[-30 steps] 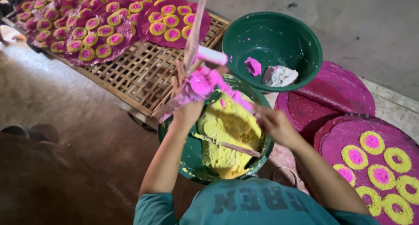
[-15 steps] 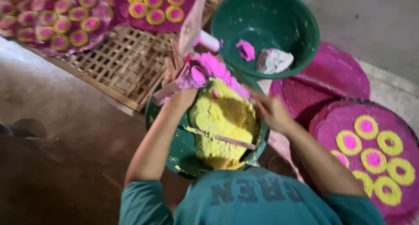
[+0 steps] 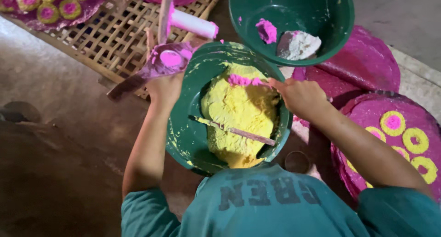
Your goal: The person scoops yellow dough into a handheld press and extrudes circular shapes onto a pink glittery mat. They then use a smaller press to add pink centers to the yellow circles, repeating the cycle and arranging the finished pieces on the mat.
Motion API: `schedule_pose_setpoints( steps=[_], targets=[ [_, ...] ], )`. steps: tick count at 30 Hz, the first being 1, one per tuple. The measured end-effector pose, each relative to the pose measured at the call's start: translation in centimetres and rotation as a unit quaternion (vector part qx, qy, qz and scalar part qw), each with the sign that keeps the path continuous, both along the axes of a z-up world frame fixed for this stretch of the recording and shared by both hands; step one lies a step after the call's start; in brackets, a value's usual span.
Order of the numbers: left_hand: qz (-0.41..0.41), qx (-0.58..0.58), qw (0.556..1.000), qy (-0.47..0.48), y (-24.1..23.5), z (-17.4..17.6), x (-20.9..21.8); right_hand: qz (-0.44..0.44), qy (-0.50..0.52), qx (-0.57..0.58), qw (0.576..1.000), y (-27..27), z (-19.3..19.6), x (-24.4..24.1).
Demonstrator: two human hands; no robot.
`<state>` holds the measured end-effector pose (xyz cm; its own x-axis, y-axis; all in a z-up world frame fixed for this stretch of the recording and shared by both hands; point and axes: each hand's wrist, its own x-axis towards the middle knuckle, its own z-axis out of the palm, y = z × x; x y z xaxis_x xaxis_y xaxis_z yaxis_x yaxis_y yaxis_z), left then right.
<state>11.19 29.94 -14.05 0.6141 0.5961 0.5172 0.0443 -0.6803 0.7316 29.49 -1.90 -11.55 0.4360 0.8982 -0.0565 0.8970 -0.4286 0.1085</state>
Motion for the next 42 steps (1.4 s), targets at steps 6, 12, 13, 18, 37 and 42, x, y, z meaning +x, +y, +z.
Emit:
schedule_pose_setpoints(
  steps=[6, 12, 13, 18, 37, 42],
  targets=[
    [0.067, 0.233, 0.967, 0.081, 1.5, -2.2, -0.8, -0.085, 0.093, -0.080, 0.989, -2.2, 7.1, 0.6],
    [-0.014, 0.062, 0.980, 0.186, -3.0, -2.4, 0.7, -0.060, 0.140, -0.091, 0.984, -1.5, 16.0, 0.0],
    [-0.043, 0.001, 0.978, 0.203, -4.7, -2.2, 0.9, -0.048, 0.133, -0.112, 0.984, -0.6, 16.6, -0.4],
    [-0.139, 0.251, 0.942, 0.173, -8.4, -0.8, 1.3, 0.067, 0.022, -0.222, 0.972, 4.1, 13.9, -5.0],
    [-0.220, 0.056, 0.958, 0.176, -8.7, 2.4, -0.9, 0.239, -0.089, -0.120, 0.959, 4.6, 12.7, -8.8],
    [-0.105, -0.014, 0.935, 0.338, -6.4, 3.9, -1.8, 0.125, -0.045, -0.038, 0.990, -0.5, 18.3, -6.5]
  ],
)
